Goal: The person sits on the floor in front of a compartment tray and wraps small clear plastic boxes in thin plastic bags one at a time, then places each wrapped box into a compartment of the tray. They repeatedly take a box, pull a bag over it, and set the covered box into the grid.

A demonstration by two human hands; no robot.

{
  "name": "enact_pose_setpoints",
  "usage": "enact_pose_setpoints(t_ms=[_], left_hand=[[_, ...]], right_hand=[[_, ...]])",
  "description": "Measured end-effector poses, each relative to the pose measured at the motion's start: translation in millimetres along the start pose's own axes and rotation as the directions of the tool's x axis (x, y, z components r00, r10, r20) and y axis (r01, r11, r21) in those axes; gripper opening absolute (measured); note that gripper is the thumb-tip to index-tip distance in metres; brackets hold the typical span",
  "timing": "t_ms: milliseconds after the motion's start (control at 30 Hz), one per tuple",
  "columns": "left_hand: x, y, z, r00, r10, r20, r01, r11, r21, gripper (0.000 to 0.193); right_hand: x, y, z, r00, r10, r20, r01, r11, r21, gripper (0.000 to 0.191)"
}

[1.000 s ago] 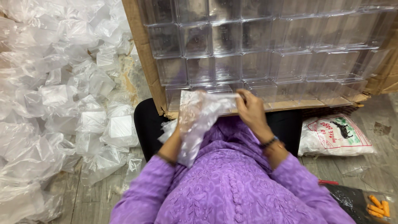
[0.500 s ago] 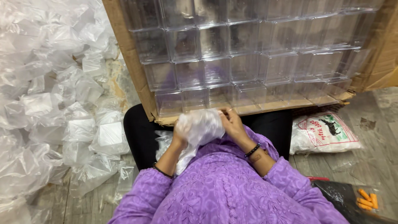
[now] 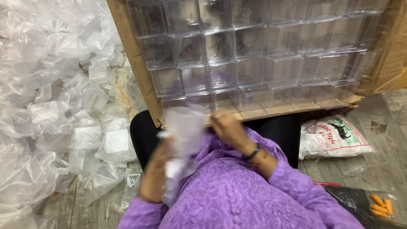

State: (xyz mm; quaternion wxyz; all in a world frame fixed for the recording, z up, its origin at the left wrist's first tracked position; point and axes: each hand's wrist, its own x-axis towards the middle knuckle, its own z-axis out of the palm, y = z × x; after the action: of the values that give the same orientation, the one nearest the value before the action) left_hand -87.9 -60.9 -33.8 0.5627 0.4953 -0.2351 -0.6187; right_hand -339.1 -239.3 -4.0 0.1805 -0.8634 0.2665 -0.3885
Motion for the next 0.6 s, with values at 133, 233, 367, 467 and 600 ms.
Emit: enact_pose_setpoints(t_ms=[133, 233, 367, 467, 600], left_hand=[[2, 82, -111, 0.841, 0.147, -0.521, -0.115, 0.989, 0.092, 0.096], [0, 96, -174, 0.650, 0.037, -0.759, 0.038, 0.996, 0.081, 0.109], [11, 72, -199, 0.531, -0.120, -0.839, 0.224, 0.975, 0.002, 0.106], [9, 70, -197, 0.529, 0.119, -0.840, 0.344, 0.875, 0.341, 0.095], [-4, 88, -170, 0.519, 0.455, -0.724, 0.189, 0.764, 0.617, 0.069]], right_hand=[[5, 43, -85, 0.993, 0.113, -0.028, -0.113, 0.881, -0.460, 0.066], [8, 60, -118, 0.958, 0.208, 0.198, -0.041, 0.781, -0.623, 0.095], [25, 65, -124, 0.918, 0.223, 0.329, 0.073, 0.719, -0.691, 0.095], [43, 60, -131, 0.810, 0.409, 0.419, -0.017, 0.732, -0.681, 0.094], [51, 45, -139, 0.834, 0.351, 0.426, -0.188, 0.906, -0.378, 0.070]])
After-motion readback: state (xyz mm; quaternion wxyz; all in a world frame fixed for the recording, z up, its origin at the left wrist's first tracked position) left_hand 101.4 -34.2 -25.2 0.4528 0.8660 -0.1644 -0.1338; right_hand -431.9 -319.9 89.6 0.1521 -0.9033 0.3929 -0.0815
